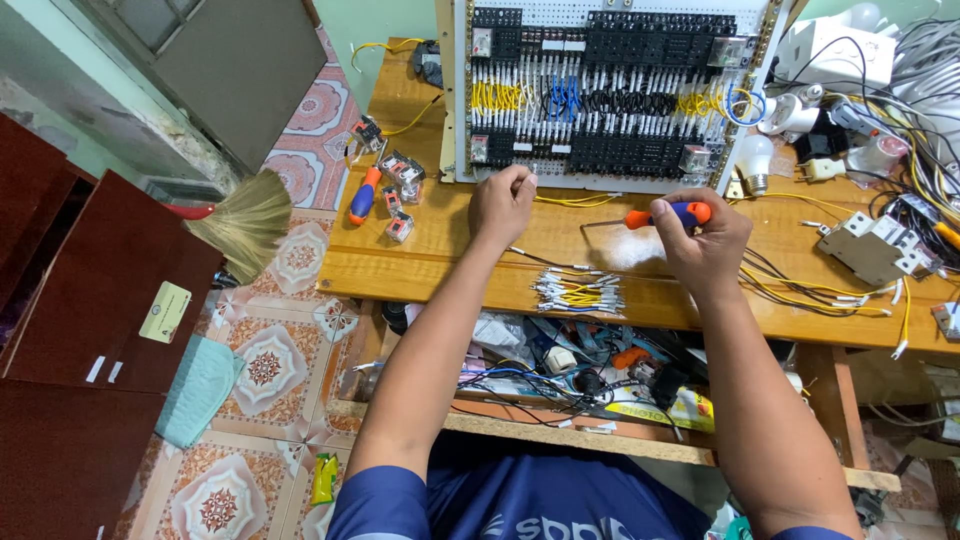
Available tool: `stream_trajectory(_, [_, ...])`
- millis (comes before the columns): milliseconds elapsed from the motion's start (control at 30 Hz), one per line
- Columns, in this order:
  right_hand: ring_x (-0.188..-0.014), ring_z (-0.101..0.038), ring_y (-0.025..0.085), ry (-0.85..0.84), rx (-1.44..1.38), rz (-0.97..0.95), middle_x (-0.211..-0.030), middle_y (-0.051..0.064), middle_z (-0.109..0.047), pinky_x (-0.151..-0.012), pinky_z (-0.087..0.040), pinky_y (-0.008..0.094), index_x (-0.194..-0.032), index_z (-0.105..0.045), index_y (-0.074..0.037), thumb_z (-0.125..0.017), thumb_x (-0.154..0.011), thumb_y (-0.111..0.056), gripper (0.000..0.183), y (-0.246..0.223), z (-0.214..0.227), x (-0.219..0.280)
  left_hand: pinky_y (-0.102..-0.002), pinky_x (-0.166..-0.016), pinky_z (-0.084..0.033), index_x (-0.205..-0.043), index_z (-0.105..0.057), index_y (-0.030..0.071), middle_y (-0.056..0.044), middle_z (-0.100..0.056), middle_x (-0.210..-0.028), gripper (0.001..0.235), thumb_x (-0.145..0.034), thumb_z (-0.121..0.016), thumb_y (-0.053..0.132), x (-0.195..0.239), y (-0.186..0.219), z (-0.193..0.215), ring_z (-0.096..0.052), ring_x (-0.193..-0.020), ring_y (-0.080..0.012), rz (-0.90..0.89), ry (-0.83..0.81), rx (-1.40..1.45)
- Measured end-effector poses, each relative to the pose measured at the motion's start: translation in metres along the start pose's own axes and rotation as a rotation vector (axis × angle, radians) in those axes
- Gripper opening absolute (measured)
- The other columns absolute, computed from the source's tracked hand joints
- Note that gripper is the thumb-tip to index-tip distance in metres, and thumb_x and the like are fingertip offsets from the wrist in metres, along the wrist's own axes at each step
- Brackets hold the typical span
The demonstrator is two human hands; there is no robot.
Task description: The person uses a screwdriver to connect yellow wires to terminals on an electrical panel. They repeatedly insert wire ends into terminal slots and tighten the screws to secure the connections.
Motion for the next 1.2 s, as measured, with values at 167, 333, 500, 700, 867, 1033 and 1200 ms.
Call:
stream_trajectory(167, [-0.069, -0.06, 0.025, 0.001, -0.001, 0.006, -0.087, 0.024, -0.068, -0.056, -0.048, 0.034, -0.103, -0.072, 0.003, -0.081, -0.103, -0.013, 0.018, -0.001, 0.0, 0.0, -0.052, -0.075, -0.057, -0.09, -0.073, 0.018, -0.007, -0.074, -0.078, 0.016, -0.095, -0.061, 0.028, -0.001, -0.004, -0.006, -0.072, -0.084, -0.0392, -0.009, 0.007, 0.0])
stream_trajectory(333, [-0.07, -0.06, 0.019, 0.032, 0.031, 0.011, -0.085, 0.017, -0.069, -0.054, -0.047, 0.03, -0.101, -0.073, -0.002, -0.08, -0.102, -0.017, 0.017, -0.005, 0.004, -0.003, -0.054, -0.08, -0.057, -0.091, -0.071, 0.016, -0.008, -0.074, -0.08, 0.018, -0.097, -0.059, 0.028, 0.0, -0.002, -0.005, -0.072, -0.088, -0.0408, -0.032, -0.004, 0.001])
stream_trajectory(500, [-0.081, -0.06, 0.032, 0.061, 0.054, 0.366, -0.088, 0.014, -0.061, -0.076, -0.048, 0.04, -0.089, -0.066, -0.005, -0.074, -0.103, -0.014, 0.018, -0.076, -0.001, -0.023, -0.049, -0.084, -0.057, -0.092, -0.067, 0.022, -0.005, -0.07, -0.083, 0.014, -0.101, -0.06, 0.031, 0.003, 0.007, 0.005, -0.071, -0.088, -0.0361, -0.125, 0.055, -0.034])
stream_trajectory(700, [-0.09, -0.072, 0.038, -0.269, 0.225, 0.353, -0.096, 0.011, -0.072, -0.081, -0.057, 0.048, -0.107, -0.071, -0.009, -0.08, -0.089, -0.004, 0.021, -0.106, -0.093, -0.055, -0.047, -0.085, -0.056, -0.094, -0.066, 0.023, -0.004, -0.066, -0.082, 0.014, -0.102, -0.061, 0.033, 0.007, 0.026, 0.012, -0.07, -0.09, -0.0341, -0.289, 0.072, -0.046])
stream_trajectory(867, [-0.089, -0.072, 0.04, -0.516, 0.406, 0.263, -0.102, 0.015, -0.07, -0.081, -0.056, 0.049, -0.108, -0.071, -0.004, -0.076, -0.088, -0.011, 0.021, -0.089, -0.138, -0.068, -0.044, -0.083, -0.057, -0.096, -0.066, 0.026, 0.0, -0.069, -0.085, 0.021, -0.103, -0.056, 0.043, 0.01, 0.033, 0.012, -0.071, -0.09, -0.0306, -0.362, 0.053, -0.085])
stream_trajectory(1033, [-0.081, -0.072, 0.037, -0.599, 0.456, 0.231, -0.091, 0.013, -0.071, -0.077, -0.057, 0.046, -0.099, -0.073, -0.003, -0.078, -0.083, -0.008, 0.018, -0.077, -0.151, -0.076, -0.049, -0.081, -0.057, -0.1, -0.065, 0.027, -0.001, -0.069, -0.089, 0.019, -0.102, -0.057, 0.044, 0.012, 0.033, 0.013, -0.071, -0.09, -0.0329, -0.33, 0.038, -0.096])
stream_trajectory(1200, [-0.08, -0.072, 0.039, -0.653, 0.298, 0.14, -0.085, 0.014, -0.073, -0.077, -0.057, 0.045, -0.093, -0.075, -0.003, -0.079, -0.083, -0.009, 0.013, -0.064, -0.151, -0.08, -0.045, -0.079, -0.058, -0.099, -0.066, 0.023, -0.003, -0.068, -0.085, 0.016, -0.102, -0.06, 0.037, 0.003, 0.008, -0.005, -0.071, -0.087, -0.0335, -0.399, 0.057, 0.001])
Point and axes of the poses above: each hand's wrist, its own x-axis away from the middle knuckle, its own z-axis out of the back of the hand, y = z × x, the point moved 9 cm from there along -x, towards the middle knuckle
